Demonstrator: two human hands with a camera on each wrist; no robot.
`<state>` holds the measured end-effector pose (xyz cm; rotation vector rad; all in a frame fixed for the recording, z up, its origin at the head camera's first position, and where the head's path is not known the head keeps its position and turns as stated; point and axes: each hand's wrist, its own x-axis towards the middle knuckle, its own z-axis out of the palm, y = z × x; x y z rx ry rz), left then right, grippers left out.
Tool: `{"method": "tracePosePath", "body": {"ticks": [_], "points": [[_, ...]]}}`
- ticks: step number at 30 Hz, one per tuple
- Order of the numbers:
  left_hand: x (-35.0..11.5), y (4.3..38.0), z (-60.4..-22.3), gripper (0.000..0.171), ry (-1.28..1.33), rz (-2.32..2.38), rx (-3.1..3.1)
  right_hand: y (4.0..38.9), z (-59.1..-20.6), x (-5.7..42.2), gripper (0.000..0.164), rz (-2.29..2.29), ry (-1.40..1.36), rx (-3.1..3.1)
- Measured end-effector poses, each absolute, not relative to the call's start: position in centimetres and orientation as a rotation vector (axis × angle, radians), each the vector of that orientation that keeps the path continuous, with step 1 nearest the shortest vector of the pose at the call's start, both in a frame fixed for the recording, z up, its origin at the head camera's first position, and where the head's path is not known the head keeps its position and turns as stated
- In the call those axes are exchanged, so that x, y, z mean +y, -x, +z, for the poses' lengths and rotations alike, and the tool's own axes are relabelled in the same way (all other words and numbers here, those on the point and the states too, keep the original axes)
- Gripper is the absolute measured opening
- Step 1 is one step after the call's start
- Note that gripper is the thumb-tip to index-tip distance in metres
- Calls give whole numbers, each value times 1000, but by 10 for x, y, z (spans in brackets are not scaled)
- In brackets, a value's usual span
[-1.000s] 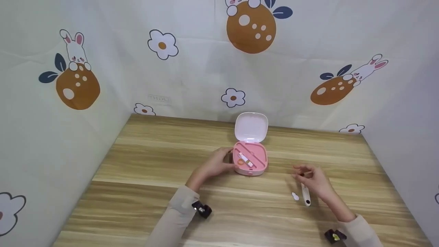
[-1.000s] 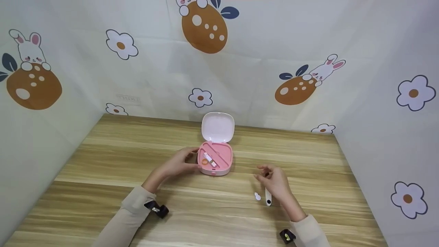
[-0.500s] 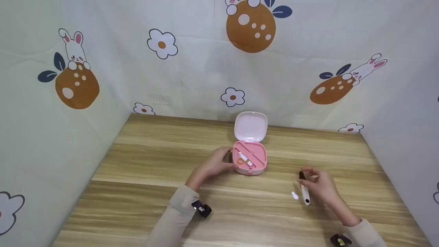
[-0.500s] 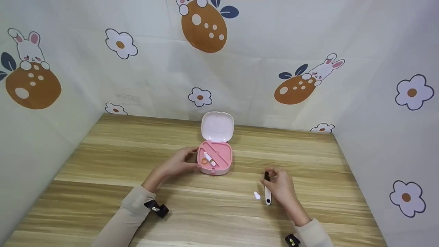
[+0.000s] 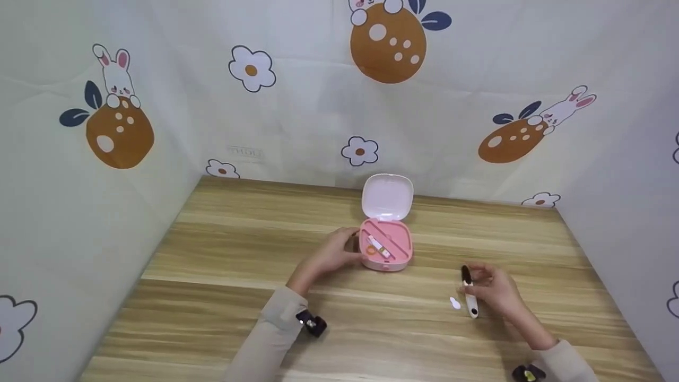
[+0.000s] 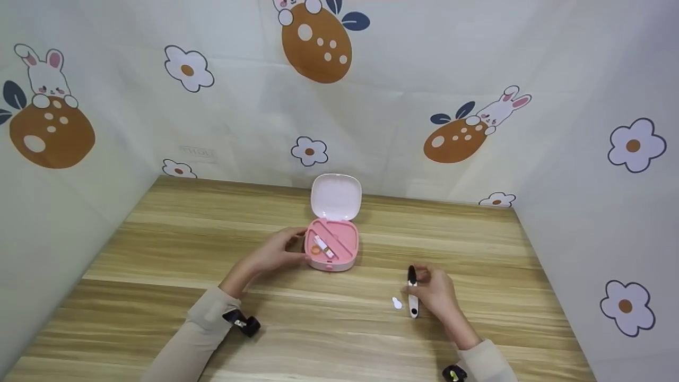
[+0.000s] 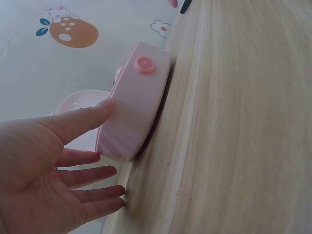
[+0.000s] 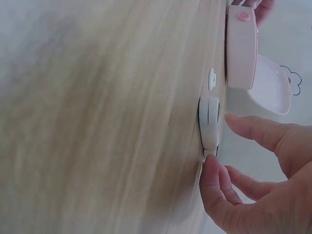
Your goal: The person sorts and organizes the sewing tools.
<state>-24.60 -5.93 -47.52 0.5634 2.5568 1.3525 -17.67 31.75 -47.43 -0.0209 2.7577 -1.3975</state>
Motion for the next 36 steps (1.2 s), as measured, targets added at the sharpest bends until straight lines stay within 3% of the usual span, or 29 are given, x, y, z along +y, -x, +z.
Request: {"method": "tracePosePath", "body": {"ticks": [10,36], "points": [[-59,245,-475,72,-576,1345,2558,180,-478,319,61,-1363,-55,2732],[-60,247,-477,71,-589,1334,2568,196,-478,320,27,-1182,68,2828]]}}
